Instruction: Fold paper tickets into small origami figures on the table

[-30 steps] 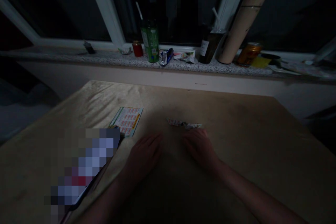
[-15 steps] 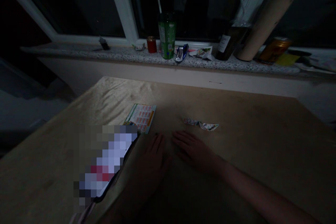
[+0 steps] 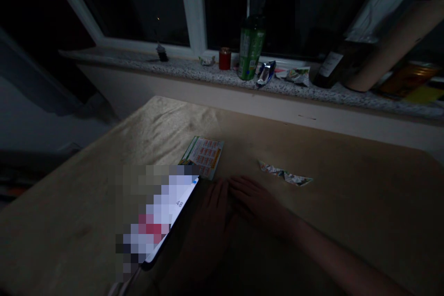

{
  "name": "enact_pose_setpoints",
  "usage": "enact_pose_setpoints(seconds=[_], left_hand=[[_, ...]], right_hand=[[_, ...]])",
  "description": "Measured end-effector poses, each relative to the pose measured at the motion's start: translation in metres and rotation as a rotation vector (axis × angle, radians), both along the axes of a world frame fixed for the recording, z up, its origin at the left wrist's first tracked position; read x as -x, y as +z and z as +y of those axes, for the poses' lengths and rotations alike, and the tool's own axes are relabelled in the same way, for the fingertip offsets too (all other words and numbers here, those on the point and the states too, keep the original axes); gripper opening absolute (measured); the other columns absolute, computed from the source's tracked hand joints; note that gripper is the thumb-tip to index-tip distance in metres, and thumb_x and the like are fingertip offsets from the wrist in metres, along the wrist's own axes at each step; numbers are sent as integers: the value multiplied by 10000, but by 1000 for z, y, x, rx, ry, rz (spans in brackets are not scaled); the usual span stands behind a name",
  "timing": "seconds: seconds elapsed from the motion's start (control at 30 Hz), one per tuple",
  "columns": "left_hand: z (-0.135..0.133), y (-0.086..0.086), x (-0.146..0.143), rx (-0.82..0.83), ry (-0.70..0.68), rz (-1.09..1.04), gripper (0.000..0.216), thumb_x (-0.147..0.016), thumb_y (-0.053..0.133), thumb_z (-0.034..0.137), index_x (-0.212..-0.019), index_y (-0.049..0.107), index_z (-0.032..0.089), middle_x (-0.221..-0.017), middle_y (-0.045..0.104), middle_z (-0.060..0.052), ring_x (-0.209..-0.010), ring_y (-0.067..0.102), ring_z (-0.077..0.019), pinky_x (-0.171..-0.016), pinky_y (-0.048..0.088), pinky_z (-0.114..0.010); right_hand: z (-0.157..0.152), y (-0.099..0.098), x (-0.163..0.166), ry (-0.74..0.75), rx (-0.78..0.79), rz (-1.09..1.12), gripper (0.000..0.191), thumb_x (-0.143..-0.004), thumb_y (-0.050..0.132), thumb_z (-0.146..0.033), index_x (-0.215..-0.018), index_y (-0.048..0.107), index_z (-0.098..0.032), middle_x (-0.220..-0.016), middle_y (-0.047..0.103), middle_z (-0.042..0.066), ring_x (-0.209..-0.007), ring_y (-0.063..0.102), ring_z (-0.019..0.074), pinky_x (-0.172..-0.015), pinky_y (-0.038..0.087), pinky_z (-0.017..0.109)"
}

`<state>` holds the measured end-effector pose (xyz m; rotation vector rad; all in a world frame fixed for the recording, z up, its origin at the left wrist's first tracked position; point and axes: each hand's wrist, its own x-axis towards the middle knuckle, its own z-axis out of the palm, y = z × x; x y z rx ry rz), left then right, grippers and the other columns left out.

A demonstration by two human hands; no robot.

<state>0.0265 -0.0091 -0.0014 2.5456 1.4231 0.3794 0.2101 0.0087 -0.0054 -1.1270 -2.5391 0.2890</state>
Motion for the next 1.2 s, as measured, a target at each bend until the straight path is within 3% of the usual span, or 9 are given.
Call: enact_pose_setpoints(seconds=[0.27, 0.4, 0.57, 0.63, 0.7, 0.8, 0.87, 1.2], left_hand=[[-4, -3, 2, 80, 81, -37, 587, -887, 444, 278, -1398, 243, 73, -1434, 341, -203, -1328, 292, -319, -1041, 323, -493], [-6, -4, 2, 95, 107, -113, 644, -880, 442, 255, -1433, 145, 110, -1461, 288, -185, -1345, 259, -305, -1036, 336, -482], [-5, -7, 5, 34, 111, -124, 714, -885, 445, 285, -1449, 34, 131, -1477, 245, -195, -1342, 257, -333, -1000, 369, -511], [-4, -7, 7, -22, 125, -112, 683, -894, 462, 331, -1449, 104, 160, -1477, 256, -178, -1327, 284, -349, -978, 393, -512], [-2, -5, 8, -67, 135, -100, 563, -899, 500, 372, -1396, 297, 203, -1432, 343, -154, -1268, 380, -345, -944, 428, -490], [2, 0, 10, -84, 125, -86, 325, -910, 549, 334, -1209, 522, 207, -1254, 518, -104, -1053, 560, -261, -848, 490, -435], [4, 3, 11, -83, 115, -78, 265, -918, 554, 300, -1158, 549, 187, -1178, 558, -77, -959, 594, -216, -804, 508, -409], [5, 11, 10, -59, 80, -43, 266, -917, 550, 309, -1156, 552, 192, -1179, 560, -80, -961, 594, -220, -800, 512, -405]], right_hand=[[18, 2, 14, 24, -63, 86, 315, -902, 480, -193, -1209, 550, -172, -1270, 570, 107, -1224, 467, 221, -1049, 360, 433], [32, 3, 21, -26, -89, 132, 241, -877, 505, -173, -1100, 594, -181, -1144, 633, 109, -1111, 536, 232, -963, 425, 434], [52, 2, 32, -50, -91, 96, 323, -834, 541, -157, -1156, 562, -144, -1235, 574, 134, -1165, 487, 252, -997, 387, 438], [60, 0, 37, -26, -93, 57, 426, -825, 544, -164, -1246, 505, -114, -1326, 500, 160, -1260, 402, 263, -1047, 329, 456], [66, -1, 42, 8, -73, 16, 527, -822, 543, -181, -1330, 426, -104, -1404, 411, 169, -1337, 292, 262, -1084, 270, 473], [72, -2, 47, 38, -31, -29, 594, -826, 528, -197, -1386, 353, -105, -1449, 341, 167, -1377, 203, 251, -1106, 223, 482], [74, -2, 49, 47, -19, -41, 581, -830, 522, -194, -1382, 364, -104, -1450, 340, 168, -1380, 196, 248, -1109, 216, 480], [68, -5, 42, 69, -36, -38, 510, -842, 521, -177, -1339, 430, -107, -1426, 388, 149, -1367, 239, 240, -1110, 233, 467]])
